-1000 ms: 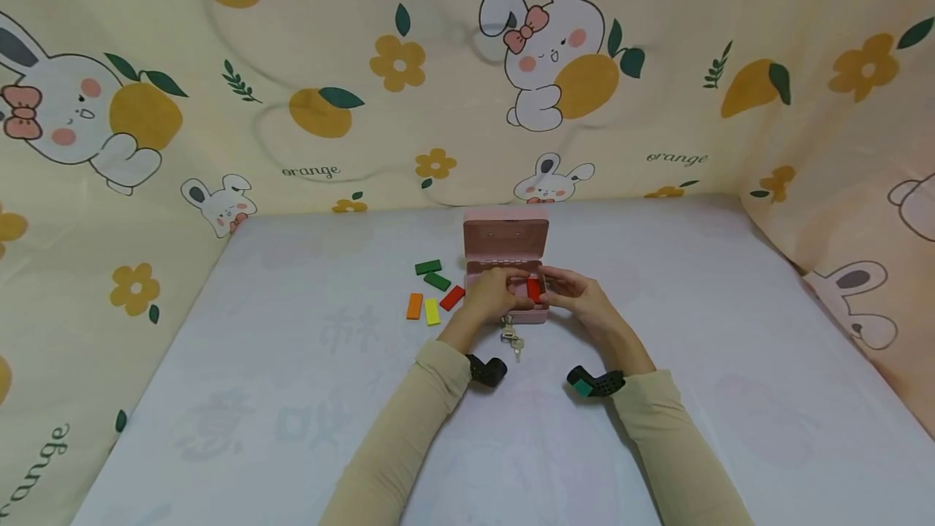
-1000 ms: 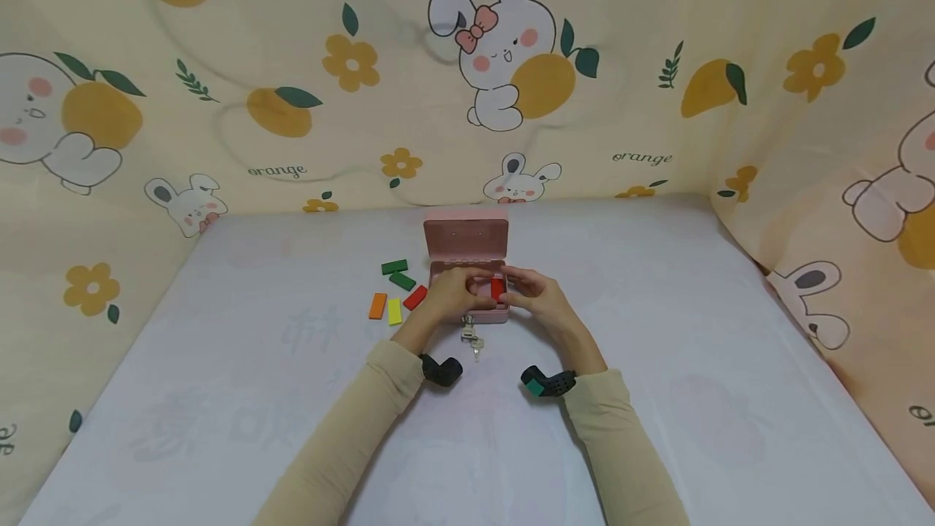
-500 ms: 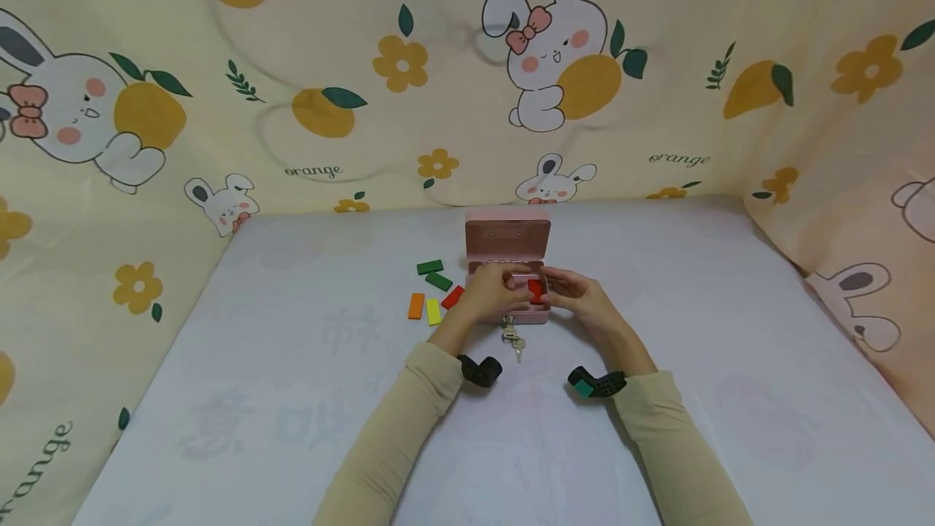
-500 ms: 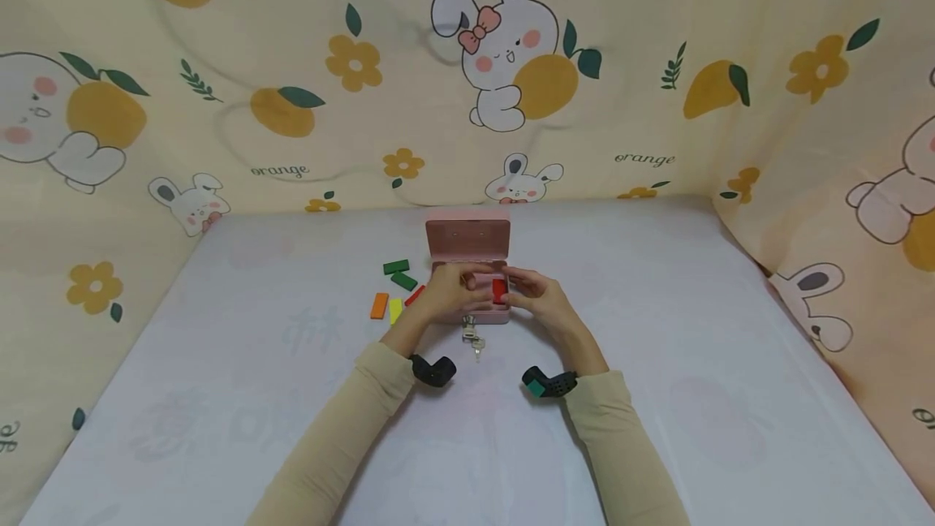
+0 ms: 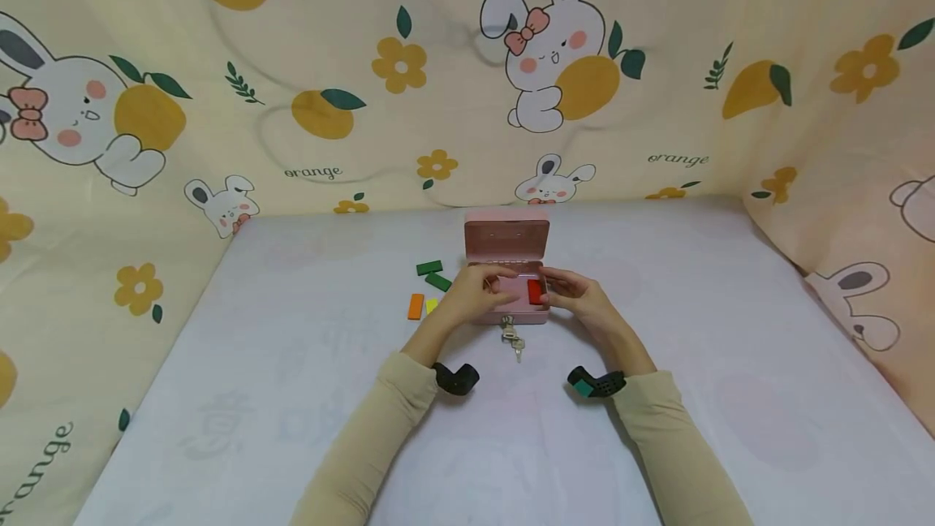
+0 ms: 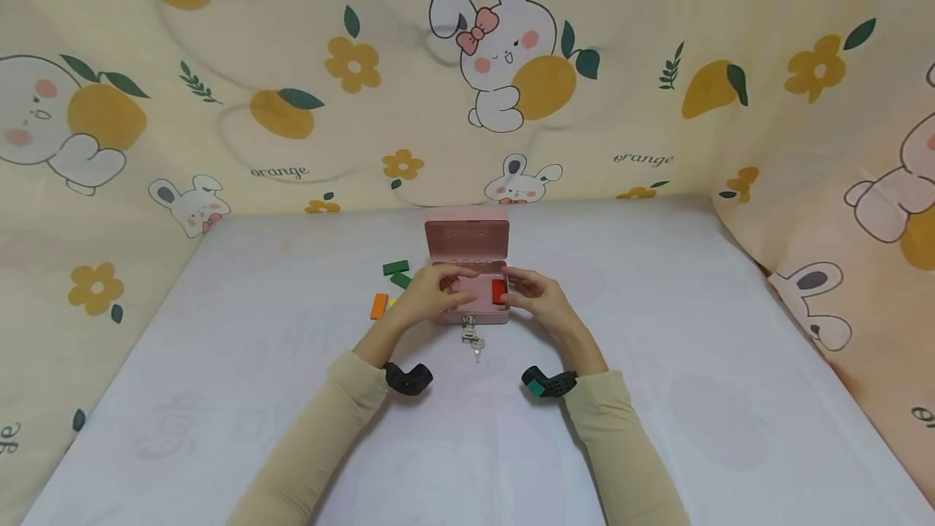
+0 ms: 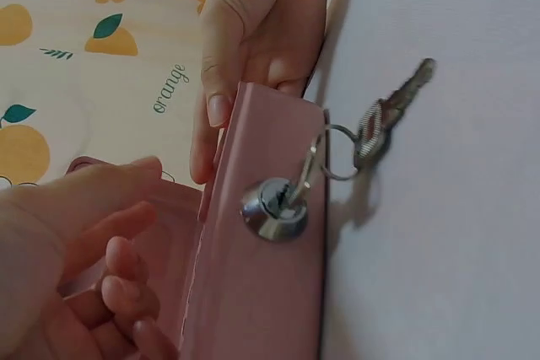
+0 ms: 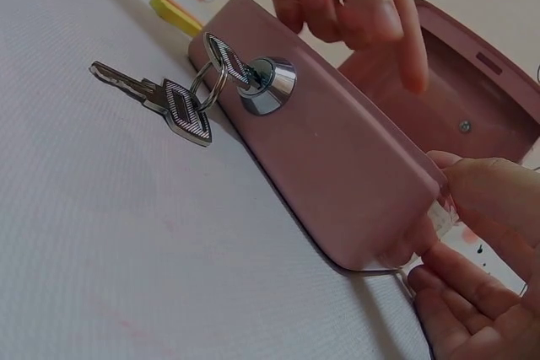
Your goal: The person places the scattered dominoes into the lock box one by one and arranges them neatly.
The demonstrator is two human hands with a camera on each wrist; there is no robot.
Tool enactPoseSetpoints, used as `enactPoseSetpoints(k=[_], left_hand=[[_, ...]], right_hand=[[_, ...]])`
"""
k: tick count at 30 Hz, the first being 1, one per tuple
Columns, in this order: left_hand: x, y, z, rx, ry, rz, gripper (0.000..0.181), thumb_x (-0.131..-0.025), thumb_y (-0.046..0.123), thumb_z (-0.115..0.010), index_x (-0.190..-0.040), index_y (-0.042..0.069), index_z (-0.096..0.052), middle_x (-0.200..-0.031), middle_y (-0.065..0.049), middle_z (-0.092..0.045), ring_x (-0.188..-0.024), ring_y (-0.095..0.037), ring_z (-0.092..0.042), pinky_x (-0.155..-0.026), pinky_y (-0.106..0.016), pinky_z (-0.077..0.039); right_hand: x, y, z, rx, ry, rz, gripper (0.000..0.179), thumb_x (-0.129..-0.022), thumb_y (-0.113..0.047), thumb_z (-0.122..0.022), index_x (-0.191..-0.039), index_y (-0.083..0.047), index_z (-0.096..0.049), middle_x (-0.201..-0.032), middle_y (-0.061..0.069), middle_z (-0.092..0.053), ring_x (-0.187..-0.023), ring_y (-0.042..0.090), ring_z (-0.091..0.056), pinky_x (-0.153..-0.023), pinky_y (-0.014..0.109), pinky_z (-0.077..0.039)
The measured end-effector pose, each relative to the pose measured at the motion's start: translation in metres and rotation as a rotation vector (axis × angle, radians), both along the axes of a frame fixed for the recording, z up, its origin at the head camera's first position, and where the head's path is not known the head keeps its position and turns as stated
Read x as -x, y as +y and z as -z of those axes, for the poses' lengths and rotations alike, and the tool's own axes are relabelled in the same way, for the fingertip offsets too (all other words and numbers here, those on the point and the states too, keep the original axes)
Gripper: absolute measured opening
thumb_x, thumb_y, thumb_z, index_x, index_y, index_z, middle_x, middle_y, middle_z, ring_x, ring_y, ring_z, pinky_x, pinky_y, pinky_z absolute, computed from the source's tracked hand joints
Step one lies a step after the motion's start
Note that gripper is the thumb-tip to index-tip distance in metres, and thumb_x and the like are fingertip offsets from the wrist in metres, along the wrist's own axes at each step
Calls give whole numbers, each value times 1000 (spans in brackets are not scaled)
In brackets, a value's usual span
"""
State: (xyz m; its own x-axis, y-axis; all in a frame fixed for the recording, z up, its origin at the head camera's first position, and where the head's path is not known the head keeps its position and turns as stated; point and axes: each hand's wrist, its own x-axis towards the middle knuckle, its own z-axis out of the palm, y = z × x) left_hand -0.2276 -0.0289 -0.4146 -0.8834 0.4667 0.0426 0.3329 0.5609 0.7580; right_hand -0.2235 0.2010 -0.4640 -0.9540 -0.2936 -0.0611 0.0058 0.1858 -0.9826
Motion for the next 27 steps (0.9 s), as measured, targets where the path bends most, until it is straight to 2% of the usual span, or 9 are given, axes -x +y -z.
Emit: enactPoseSetpoints(k=[2,7,9,15,21,27], left_hand=[[-2,-5,1,-4,2,16,36,-86,17,-72,-119,4,-67,-75,-1,-50,-67,-10,-44,-59,-16,-33],[-8,-15,2,-28,10,49,35,-87,16,-71,-119,4,-67,-76,-3,-51,-67,-9,-43,-60,-15,-33],[-10,-19,2,-41,6,58,34,-87,15,-70,-119,4,-67,-77,-3,-51,-68,-9,-43,-60,-15,-33],[-16,-32,2,-89,-31,58,34,-87,9,-68,-120,3,-66,-79,-4,-51,-69,-10,-44,-61,-15,-34],[-19,-41,6,-124,12,67,31,-86,6,-68,-116,-1,-66,-77,-7,-52,-66,-8,-42,-59,-14,-33],[-23,-55,10,-153,-10,51,32,-85,8,-70,-116,-2,-67,-75,-6,-50,-63,-7,-39,-56,-14,-30]], right_hand=[[0,0,0,3,-2,3,59,-90,-8,-65,-143,3,-41,-150,23,-39,-143,36,-34,-117,39,-29],[1,1,2,9,5,2,59,-90,-9,-65,-142,3,-42,-150,23,-40,-142,37,-34,-108,15,-37],[1,1,2,14,8,-3,59,-90,-9,-65,-142,4,-42,-150,23,-40,-142,38,-34,-105,11,-38],[1,1,3,11,1,-1,59,-90,-10,-65,-143,3,-41,-150,23,-39,-142,37,-34,-106,13,-38],[1,1,2,11,10,2,59,-90,-8,-66,-142,4,-41,-150,24,-39,-142,38,-34,-105,12,-38],[0,1,2,10,-4,-6,60,-90,-9,-65,-143,2,-41,-151,22,-39,-142,37,-35,-109,17,-36]])
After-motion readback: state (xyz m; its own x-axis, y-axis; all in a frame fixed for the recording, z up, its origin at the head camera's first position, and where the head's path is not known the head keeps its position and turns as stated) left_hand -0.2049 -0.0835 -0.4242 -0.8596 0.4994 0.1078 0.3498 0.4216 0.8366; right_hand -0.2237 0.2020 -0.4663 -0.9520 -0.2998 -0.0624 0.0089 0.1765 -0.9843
